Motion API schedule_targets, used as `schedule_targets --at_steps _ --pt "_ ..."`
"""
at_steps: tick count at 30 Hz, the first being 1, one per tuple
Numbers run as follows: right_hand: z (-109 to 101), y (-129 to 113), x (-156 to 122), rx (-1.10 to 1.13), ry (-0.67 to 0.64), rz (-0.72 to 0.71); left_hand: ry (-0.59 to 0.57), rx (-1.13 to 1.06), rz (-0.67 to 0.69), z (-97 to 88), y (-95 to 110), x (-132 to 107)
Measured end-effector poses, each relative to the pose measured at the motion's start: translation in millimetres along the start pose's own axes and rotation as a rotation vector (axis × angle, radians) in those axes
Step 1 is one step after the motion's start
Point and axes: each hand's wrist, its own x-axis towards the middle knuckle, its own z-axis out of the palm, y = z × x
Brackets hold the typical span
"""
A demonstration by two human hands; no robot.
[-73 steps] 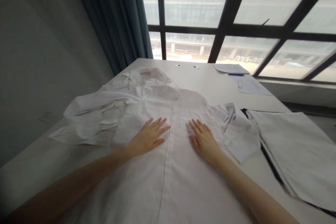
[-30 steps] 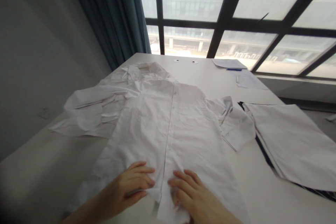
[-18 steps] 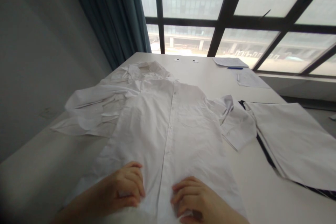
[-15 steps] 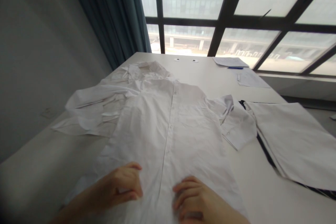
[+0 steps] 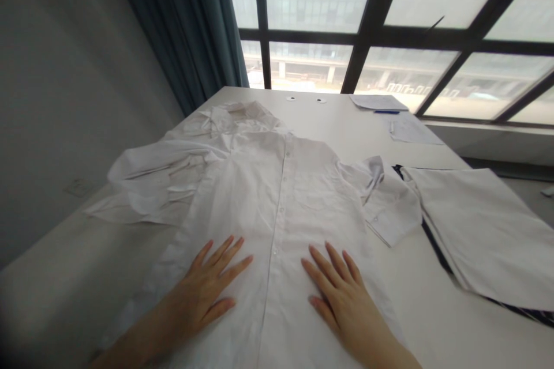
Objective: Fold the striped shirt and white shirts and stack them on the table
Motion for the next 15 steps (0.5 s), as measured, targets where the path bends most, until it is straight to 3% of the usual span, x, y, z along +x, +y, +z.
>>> schedule_targets --at_steps 5,9,12,15 --pt "-9 3 -9 0.075 -0.099 -0.015 -0.003 0.015 -0.001 -4.1 5 -4" --pt "-30 12 0 0.166 -0.182 -0.031 -0.005 -0.062 0.020 -11.3 -8 6" --pt "-46 26 26 0.203 -0.124 -0.036 0.031 -0.110 0.020 -20.7 -30 35" --pt "-51 47 66 0.147 0.028 -0.026 0.090 -0.080 -0.030 -26.6 -58 82"
